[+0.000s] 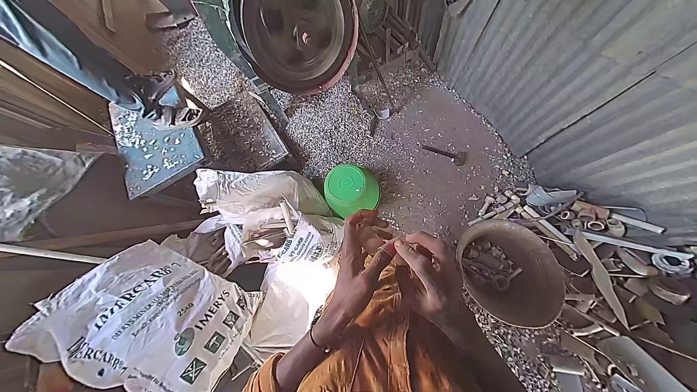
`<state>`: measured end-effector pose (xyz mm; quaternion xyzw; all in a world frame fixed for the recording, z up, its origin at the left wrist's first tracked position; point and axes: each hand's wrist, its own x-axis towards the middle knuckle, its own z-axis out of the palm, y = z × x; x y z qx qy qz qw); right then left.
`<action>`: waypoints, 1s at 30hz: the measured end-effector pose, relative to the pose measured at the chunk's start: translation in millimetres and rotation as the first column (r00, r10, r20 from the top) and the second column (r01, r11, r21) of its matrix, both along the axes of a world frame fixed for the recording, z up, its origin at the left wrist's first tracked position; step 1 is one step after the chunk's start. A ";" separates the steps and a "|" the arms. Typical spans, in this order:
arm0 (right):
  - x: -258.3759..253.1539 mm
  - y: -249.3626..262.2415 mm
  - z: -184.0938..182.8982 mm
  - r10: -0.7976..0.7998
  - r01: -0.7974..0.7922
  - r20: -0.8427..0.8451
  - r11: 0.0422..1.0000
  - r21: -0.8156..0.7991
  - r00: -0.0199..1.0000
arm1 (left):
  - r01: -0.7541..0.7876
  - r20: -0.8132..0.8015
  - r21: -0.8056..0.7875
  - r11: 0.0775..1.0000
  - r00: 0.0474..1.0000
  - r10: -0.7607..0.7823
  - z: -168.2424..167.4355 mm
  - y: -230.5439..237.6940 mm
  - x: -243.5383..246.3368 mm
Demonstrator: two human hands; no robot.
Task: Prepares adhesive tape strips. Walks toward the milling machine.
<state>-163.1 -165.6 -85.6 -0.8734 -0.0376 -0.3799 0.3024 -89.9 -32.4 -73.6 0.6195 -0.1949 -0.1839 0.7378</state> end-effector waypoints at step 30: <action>-2.9 13.7 12.5 -0.082 0.050 0.100 0.957 0.286 0.992 | 0.004 0.036 -0.027 1.000 0.999 -0.003 1.2 -4.7 -4.6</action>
